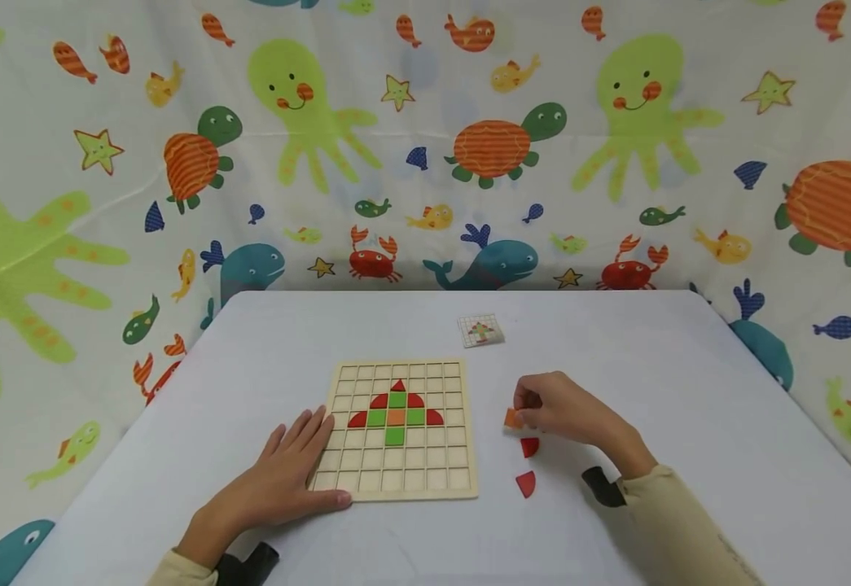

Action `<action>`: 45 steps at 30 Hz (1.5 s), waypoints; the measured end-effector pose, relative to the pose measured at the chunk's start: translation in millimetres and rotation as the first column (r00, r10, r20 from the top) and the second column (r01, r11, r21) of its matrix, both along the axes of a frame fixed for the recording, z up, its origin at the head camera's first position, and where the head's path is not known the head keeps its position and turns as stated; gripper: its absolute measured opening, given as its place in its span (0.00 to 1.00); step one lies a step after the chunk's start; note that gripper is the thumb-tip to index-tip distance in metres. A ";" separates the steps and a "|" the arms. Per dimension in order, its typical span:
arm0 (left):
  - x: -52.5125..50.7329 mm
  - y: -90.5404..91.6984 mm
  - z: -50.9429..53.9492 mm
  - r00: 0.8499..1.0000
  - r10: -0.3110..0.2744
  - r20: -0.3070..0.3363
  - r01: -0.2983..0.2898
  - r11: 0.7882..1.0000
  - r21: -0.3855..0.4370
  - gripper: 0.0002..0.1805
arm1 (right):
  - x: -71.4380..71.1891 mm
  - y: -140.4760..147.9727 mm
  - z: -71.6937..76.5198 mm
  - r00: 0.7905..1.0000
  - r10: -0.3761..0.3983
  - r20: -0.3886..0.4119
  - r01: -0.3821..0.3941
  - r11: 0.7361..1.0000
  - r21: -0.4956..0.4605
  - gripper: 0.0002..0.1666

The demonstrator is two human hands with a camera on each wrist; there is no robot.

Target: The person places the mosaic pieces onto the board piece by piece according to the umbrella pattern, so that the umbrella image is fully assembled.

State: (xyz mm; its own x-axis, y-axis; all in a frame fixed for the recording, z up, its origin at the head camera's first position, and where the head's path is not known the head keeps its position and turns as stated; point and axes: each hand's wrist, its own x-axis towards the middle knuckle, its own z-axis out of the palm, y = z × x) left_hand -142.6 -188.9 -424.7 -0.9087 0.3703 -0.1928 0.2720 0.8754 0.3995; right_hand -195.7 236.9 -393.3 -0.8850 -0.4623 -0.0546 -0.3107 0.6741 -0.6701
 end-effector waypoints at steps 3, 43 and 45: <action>-0.6 -0.6 -1.7 1.000 0.002 -0.003 -0.002 1.000 0.001 0.69 | -3.0 -11.5 0.3 0.999 0.035 -0.018 -0.035 0.999 -0.005 0.08; -2.6 -0.7 0.2 1.000 -0.009 -0.012 0.009 1.000 -0.004 0.69 | 1.8 -150.2 -16.1 0.926 0.335 -0.173 -0.336 0.942 0.024 0.07; -2.6 -1.3 0.6 1.000 -0.009 -0.010 0.009 1.000 -0.007 0.69 | 2.3 -153.1 -17.1 0.923 0.333 -0.194 -0.331 0.943 0.041 0.08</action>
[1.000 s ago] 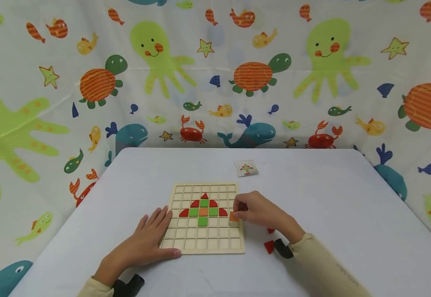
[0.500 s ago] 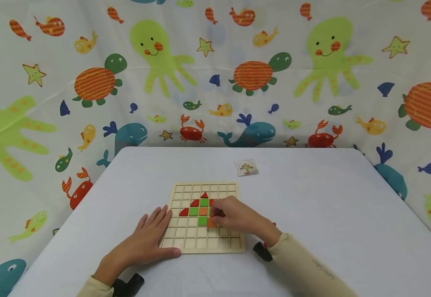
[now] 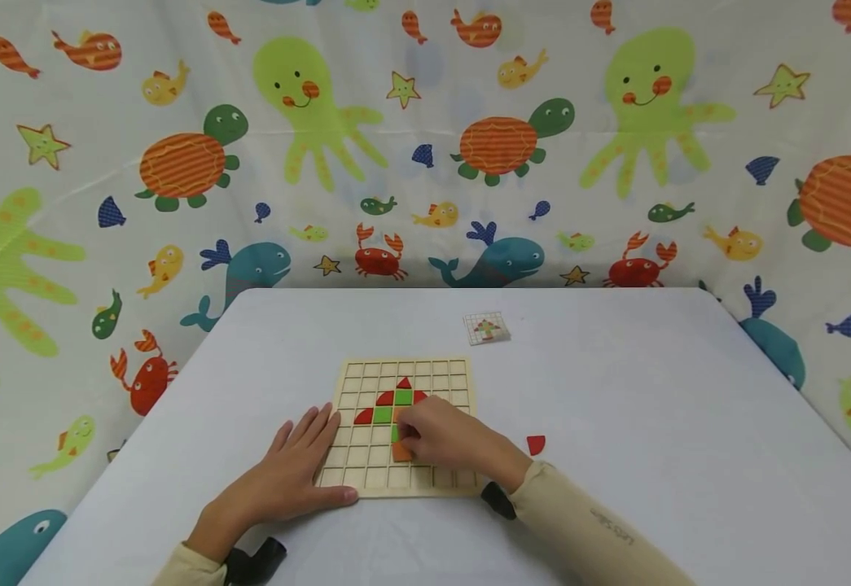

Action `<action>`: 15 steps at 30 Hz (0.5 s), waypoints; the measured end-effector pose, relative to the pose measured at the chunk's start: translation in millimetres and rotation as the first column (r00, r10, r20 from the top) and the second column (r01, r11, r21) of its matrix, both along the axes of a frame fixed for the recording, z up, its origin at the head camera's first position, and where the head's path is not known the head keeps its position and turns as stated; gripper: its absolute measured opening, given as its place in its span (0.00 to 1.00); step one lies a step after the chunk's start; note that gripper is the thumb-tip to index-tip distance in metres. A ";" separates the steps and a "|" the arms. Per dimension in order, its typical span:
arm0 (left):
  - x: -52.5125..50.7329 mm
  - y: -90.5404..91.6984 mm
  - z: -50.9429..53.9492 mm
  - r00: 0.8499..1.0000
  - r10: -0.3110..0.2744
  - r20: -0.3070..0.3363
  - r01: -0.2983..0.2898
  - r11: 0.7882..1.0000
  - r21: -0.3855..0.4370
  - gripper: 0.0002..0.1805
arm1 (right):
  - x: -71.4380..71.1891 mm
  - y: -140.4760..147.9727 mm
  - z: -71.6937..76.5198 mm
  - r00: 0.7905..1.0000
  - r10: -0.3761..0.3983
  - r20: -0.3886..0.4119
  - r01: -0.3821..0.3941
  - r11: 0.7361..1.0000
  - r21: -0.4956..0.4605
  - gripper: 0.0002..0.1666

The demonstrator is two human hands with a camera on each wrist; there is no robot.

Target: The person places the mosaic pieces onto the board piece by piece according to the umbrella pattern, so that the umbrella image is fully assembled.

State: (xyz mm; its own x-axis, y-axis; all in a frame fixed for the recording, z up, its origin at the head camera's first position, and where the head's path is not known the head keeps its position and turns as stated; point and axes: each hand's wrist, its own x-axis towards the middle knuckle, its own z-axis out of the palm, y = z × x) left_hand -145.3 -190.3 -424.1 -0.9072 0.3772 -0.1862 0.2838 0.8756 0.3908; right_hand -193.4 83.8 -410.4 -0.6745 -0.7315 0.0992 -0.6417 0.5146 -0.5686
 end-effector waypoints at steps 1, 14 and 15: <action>-0.1 -0.4 0.4 1.000 0.001 0.000 -0.001 1.000 -0.003 0.69 | 0.3 -1.3 0.1 1.000 0.000 -0.012 0.000 1.000 0.002 0.09; -0.6 -1.4 2.9 1.000 0.000 0.004 0.000 1.000 -0.002 0.69 | 5.2 -0.2 3.3 0.999 -0.021 -0.048 0.024 0.997 0.067 0.07; -0.6 -1.1 3.3 1.000 0.000 0.006 0.000 1.000 -0.002 0.69 | 5.5 4.7 5.6 0.998 -0.034 -0.045 0.036 0.998 0.056 0.07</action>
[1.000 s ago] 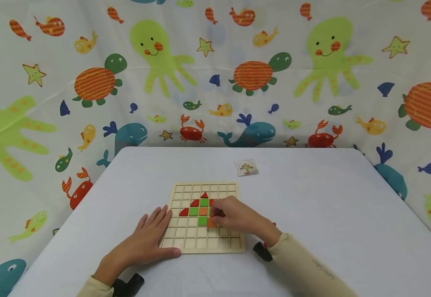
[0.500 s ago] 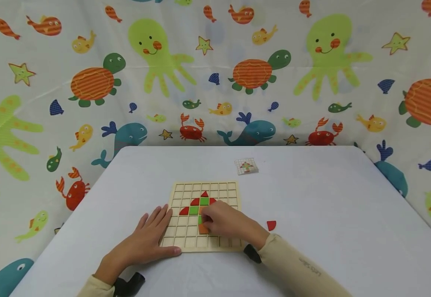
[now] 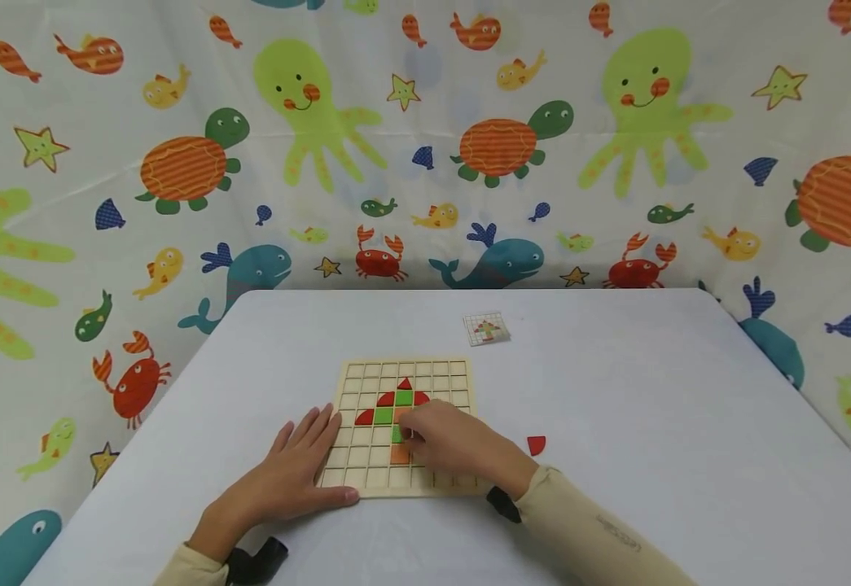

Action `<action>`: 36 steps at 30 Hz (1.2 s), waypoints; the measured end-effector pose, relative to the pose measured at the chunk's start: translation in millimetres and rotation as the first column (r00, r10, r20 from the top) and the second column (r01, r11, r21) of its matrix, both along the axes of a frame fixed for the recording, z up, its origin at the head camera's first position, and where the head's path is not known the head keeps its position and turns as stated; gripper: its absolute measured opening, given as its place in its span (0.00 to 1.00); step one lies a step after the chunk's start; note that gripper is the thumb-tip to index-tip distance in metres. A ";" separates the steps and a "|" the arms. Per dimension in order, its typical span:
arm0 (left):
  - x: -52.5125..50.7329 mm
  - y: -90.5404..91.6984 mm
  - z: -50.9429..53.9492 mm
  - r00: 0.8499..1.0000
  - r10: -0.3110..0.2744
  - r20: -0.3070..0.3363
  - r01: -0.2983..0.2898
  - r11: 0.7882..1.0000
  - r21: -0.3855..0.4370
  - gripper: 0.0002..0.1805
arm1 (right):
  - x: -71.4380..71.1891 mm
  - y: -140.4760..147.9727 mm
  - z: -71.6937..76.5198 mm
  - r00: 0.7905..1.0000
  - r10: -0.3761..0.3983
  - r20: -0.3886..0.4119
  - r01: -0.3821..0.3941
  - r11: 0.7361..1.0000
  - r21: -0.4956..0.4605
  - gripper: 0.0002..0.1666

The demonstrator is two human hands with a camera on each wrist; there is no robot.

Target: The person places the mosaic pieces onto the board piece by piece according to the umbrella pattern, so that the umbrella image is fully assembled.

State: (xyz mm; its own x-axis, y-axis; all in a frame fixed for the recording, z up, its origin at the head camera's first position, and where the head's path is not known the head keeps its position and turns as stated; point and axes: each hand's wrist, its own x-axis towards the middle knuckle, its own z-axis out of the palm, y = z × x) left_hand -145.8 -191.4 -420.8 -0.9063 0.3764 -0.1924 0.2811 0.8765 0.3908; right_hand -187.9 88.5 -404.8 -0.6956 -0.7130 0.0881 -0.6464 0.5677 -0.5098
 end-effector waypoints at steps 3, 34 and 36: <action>0.1 1.4 -1.5 1.000 0.006 0.007 -0.006 1.000 -0.012 0.69 | 0.9 21.7 7.7 0.999 -0.031 -0.011 0.031 0.999 -0.018 0.07; -1.1 -0.6 -4.5 1.000 0.013 0.006 -0.013 1.000 -0.011 0.69 | 2.6 139.8 5.8 0.943 -0.228 0.243 0.211 0.973 0.094 0.13; -1.4 -0.7 -4.2 1.000 0.010 0.005 -0.010 1.000 -0.014 0.69 | 2.5 135.0 6.5 0.951 -0.204 0.232 0.197 0.979 0.052 0.11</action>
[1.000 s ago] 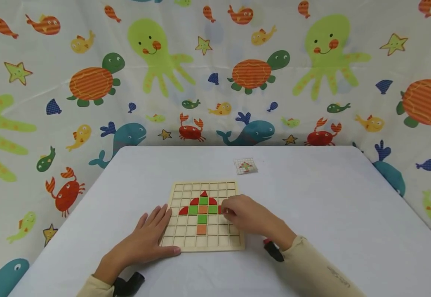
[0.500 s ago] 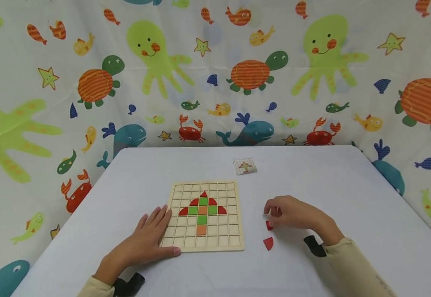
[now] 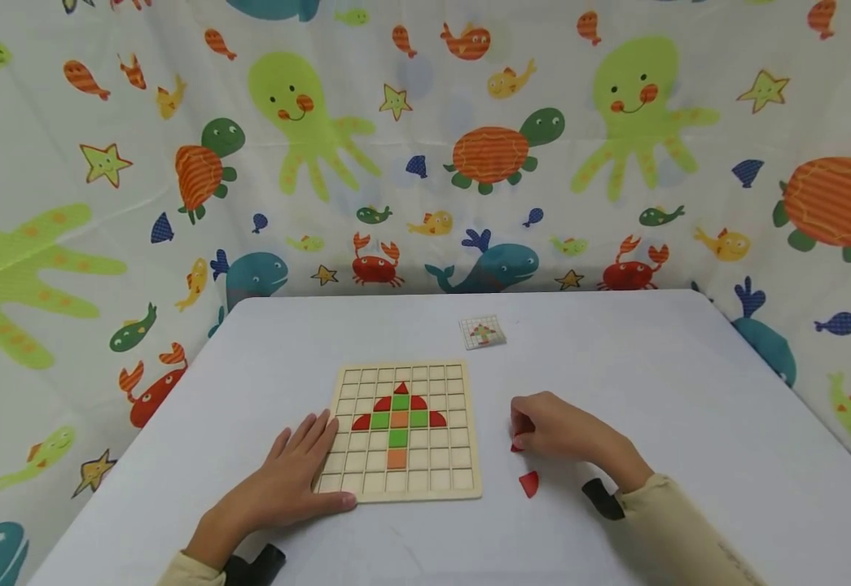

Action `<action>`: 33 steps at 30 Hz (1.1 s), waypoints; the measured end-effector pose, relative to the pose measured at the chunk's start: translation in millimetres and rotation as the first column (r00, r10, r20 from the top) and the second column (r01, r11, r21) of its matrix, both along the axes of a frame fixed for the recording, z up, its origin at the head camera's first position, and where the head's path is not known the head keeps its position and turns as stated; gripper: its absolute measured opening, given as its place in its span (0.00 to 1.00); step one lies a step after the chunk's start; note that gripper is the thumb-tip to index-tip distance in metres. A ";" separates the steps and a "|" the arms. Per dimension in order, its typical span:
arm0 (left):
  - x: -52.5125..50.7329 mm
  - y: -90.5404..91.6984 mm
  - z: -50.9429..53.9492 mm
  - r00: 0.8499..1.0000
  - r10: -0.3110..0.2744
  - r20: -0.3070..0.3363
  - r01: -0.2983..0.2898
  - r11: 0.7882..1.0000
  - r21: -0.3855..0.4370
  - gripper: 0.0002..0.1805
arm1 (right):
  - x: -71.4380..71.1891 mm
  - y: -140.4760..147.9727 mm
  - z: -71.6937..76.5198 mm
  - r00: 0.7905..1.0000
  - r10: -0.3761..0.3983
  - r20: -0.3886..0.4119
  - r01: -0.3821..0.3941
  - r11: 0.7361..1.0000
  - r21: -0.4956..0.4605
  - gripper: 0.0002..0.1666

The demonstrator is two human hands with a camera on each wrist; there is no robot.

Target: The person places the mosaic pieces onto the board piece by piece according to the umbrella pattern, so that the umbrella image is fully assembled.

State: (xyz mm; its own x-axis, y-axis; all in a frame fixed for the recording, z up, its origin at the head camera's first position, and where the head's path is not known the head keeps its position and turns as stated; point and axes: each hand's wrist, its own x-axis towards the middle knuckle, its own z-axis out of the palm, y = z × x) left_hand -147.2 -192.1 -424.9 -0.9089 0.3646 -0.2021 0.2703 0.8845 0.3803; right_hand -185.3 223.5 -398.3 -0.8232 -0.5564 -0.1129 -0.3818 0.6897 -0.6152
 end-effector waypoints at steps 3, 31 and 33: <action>-0.4 0.2 -0.9 1.000 0.001 -0.001 -0.001 1.000 -0.003 0.69 | -0.2 -8.9 3.8 1.000 0.023 0.002 -0.023 0.998 -0.062 0.09; 2.5 -0.1 5.0 1.000 -0.016 -0.010 0.016 1.000 0.027 0.68 | 5.1 -148.6 -0.4 0.944 0.316 -0.094 -0.320 0.947 -0.031 0.11; 2.5 -0.4 5.1 1.000 -0.014 -0.006 0.015 1.000 0.023 0.68 | 6.5 -151.9 -2.5 0.939 0.326 -0.110 -0.330 0.944 -0.012 0.11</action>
State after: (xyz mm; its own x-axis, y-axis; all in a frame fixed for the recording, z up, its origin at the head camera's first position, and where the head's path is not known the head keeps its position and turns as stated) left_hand -144.7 -192.5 -419.8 -0.9046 0.3822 -0.1885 0.2852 0.8716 0.3988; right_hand -178.8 71.7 -400.8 -0.6008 -0.7993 -0.0146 -0.6472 0.4971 -0.5779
